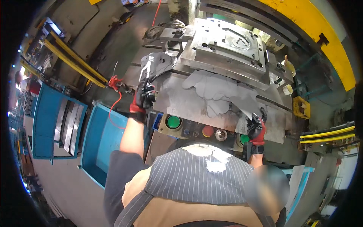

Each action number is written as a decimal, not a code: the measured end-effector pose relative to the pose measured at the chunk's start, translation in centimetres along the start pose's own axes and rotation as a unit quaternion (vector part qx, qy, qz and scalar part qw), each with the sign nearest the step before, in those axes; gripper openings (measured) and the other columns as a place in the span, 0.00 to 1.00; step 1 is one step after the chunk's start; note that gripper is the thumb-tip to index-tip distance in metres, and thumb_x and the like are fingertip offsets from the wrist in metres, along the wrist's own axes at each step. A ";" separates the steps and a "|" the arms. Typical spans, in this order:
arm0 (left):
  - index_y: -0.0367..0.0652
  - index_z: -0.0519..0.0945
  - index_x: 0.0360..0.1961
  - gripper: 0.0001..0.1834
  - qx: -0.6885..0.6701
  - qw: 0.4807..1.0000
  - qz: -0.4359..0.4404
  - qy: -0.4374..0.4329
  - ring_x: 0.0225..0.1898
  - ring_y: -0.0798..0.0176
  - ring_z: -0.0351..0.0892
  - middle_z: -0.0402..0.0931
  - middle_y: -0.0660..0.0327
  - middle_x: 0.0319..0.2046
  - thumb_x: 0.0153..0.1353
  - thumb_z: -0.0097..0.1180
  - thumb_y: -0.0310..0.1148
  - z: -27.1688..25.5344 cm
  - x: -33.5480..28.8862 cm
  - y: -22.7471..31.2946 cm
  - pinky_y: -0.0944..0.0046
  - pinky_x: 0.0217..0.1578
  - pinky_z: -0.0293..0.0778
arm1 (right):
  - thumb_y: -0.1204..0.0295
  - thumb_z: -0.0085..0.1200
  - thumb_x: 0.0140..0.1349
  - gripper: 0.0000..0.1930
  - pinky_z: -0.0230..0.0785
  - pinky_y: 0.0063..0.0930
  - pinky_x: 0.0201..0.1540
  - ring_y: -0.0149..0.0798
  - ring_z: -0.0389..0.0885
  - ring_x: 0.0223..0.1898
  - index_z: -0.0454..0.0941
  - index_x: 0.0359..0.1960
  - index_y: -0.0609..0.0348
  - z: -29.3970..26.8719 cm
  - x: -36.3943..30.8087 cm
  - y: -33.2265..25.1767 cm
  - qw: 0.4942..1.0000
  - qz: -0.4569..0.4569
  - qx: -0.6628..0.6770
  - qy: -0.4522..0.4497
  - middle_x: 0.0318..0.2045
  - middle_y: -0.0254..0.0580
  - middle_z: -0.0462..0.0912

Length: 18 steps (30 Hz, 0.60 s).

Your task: Operator uses pliers to remove metal parts from a stamping press and sorts scrap material.

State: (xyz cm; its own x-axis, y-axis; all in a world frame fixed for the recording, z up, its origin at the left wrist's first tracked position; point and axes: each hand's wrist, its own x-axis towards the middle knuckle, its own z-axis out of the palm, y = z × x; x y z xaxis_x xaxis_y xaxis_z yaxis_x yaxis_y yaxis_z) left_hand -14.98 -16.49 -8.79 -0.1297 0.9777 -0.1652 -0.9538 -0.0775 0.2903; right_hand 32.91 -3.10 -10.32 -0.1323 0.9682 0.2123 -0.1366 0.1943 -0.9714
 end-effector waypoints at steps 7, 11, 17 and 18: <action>0.38 0.73 0.40 0.14 0.731 0.658 0.147 0.103 0.34 0.63 0.72 0.75 0.61 0.33 0.52 0.50 0.29 -5.7 5.4 1.8 0.64 0.37 0.68 | 0.84 0.48 0.48 0.15 0.62 0.30 0.50 0.44 0.68 0.50 0.73 0.40 0.63 0.5 -1.7 0.8 0.994 0.080 0.037 -0.066 0.44 0.47 0.71; 0.37 0.72 0.42 0.18 0.788 0.588 0.163 0.080 0.29 0.70 0.71 0.77 0.62 0.30 0.46 0.48 0.22 -7.1 8.9 3.9 0.68 0.30 0.68 | 0.80 0.52 0.48 0.23 0.64 0.28 0.48 0.45 0.67 0.51 0.63 0.48 0.58 0.6 -1.8 2.2 0.994 0.045 -0.024 -0.098 0.50 0.49 0.66; 0.34 0.73 0.37 0.15 0.704 0.599 0.320 0.209 0.25 0.67 0.68 0.73 0.63 0.23 0.50 0.56 0.32 -8.0 6.9 3.2 0.64 0.29 0.67 | 0.72 0.60 0.40 0.28 0.66 0.36 0.44 0.49 0.68 0.47 0.66 0.47 0.46 1.5 0.1 0.5 0.884 0.045 -0.463 -0.045 0.45 0.47 0.67; 0.35 0.73 0.36 0.13 0.668 0.675 0.249 0.190 0.22 0.70 0.66 0.72 0.64 0.22 0.50 0.55 0.30 -9.3 6.7 3.6 0.67 0.25 0.65 | 0.70 0.61 0.39 0.29 0.66 0.37 0.43 0.49 0.69 0.45 0.66 0.47 0.44 1.3 0.4 0.5 0.841 0.015 -0.537 -0.058 0.44 0.47 0.67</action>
State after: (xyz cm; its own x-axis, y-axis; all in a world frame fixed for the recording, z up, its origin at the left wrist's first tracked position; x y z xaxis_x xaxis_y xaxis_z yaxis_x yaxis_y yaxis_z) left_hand -21.80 -12.03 -17.61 -0.6464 0.7551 0.1095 0.2956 0.1155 0.9483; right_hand 31.54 -2.83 -10.61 -0.2232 0.9653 0.1355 0.8262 0.2612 -0.4992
